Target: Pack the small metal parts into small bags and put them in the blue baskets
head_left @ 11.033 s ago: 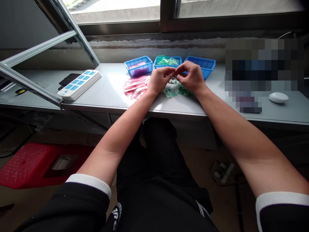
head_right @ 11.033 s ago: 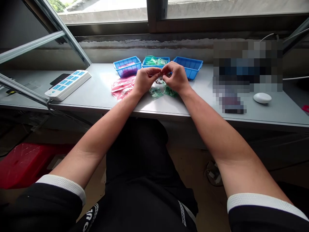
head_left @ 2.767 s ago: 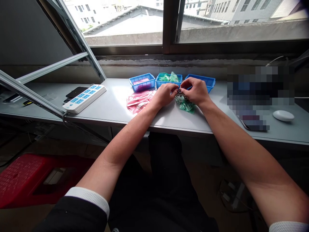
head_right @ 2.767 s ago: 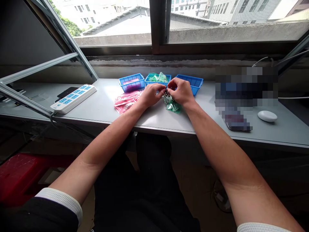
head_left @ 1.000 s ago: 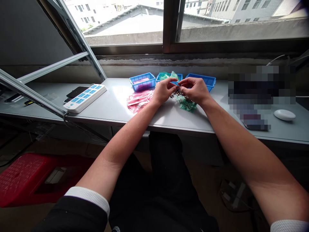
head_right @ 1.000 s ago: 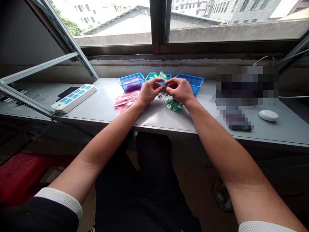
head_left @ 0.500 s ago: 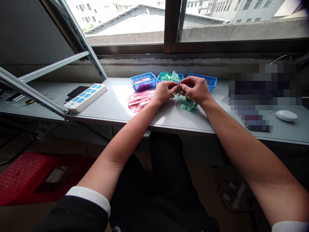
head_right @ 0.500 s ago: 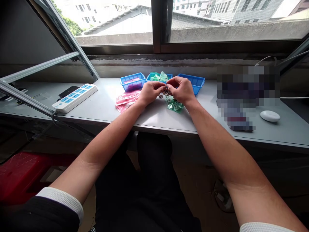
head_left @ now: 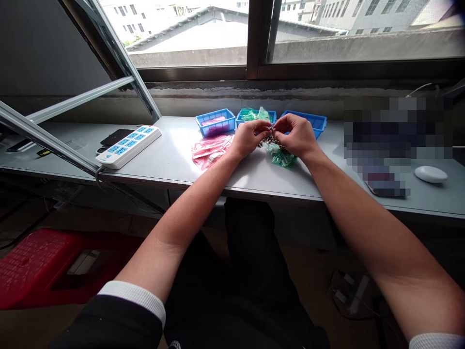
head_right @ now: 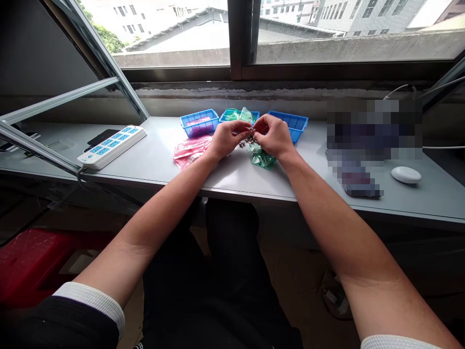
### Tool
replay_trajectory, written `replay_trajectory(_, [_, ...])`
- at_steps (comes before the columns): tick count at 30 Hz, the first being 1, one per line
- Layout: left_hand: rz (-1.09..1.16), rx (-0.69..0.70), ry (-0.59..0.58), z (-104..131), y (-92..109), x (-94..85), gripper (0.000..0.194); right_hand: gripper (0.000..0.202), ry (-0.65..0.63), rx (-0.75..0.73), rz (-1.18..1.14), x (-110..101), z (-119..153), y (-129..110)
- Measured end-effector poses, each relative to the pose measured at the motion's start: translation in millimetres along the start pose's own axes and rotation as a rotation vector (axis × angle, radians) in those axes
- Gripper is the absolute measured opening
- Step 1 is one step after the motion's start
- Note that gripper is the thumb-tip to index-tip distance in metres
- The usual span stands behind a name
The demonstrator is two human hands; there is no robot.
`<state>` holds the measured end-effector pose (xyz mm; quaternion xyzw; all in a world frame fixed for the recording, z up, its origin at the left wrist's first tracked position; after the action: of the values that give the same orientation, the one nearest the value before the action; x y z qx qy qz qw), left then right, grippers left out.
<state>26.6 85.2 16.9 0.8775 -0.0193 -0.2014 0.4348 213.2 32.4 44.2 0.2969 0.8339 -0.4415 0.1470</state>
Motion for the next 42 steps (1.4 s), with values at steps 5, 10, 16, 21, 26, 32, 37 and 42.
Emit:
replay_trajectory(5, [0.013,0.023,0.057,-2,4,-3.4,0.041,0.025,-0.007,0.001,-0.033,2,2,-6])
replay_trajectory(10, [-0.076,0.024,0.064,0,10,-7.4,0.031,0.021,0.023,-0.011,-0.034,0,2,-7])
replay_trajectory(16, [-0.011,-0.033,-0.012,2,10,-2.4,0.027,0.017,0.011,-0.089,-0.006,0,3,-11])
replay_trajectory(21, [0.003,-0.049,0.044,0,6,-5.9,0.016,0.01,-0.018,-0.049,0.022,2,3,-10])
replay_trajectory(26, [0.006,-0.039,0.022,0,5,-3.6,0.023,0.013,-0.004,-0.04,0.018,0,1,-8])
replay_trajectory(32, [0.005,-0.041,0.029,-1,2,-3.1,0.022,0.014,0.002,-0.026,0.044,-1,0,-5])
replay_trajectory(37, [-0.022,-0.015,0.049,-2,0,-5.1,0.024,0.015,-0.019,-0.015,0.053,1,0,-3])
replay_trajectory(42, [0.023,0.036,0.005,-5,-8,-2.0,0.031,0.022,0.001,-0.002,0.057,0,1,0])
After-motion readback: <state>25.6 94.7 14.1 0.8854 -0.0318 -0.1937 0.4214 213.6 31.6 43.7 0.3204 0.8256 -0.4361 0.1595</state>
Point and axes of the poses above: each hand's wrist, its own z-axis away from the middle knuckle, its own x-axis out of the palm, y = z × x, the point moved 8 cm from there along -z, towards the middle knuckle, and after that the axes turned 4 degrees about z, right-handed, at the moved point
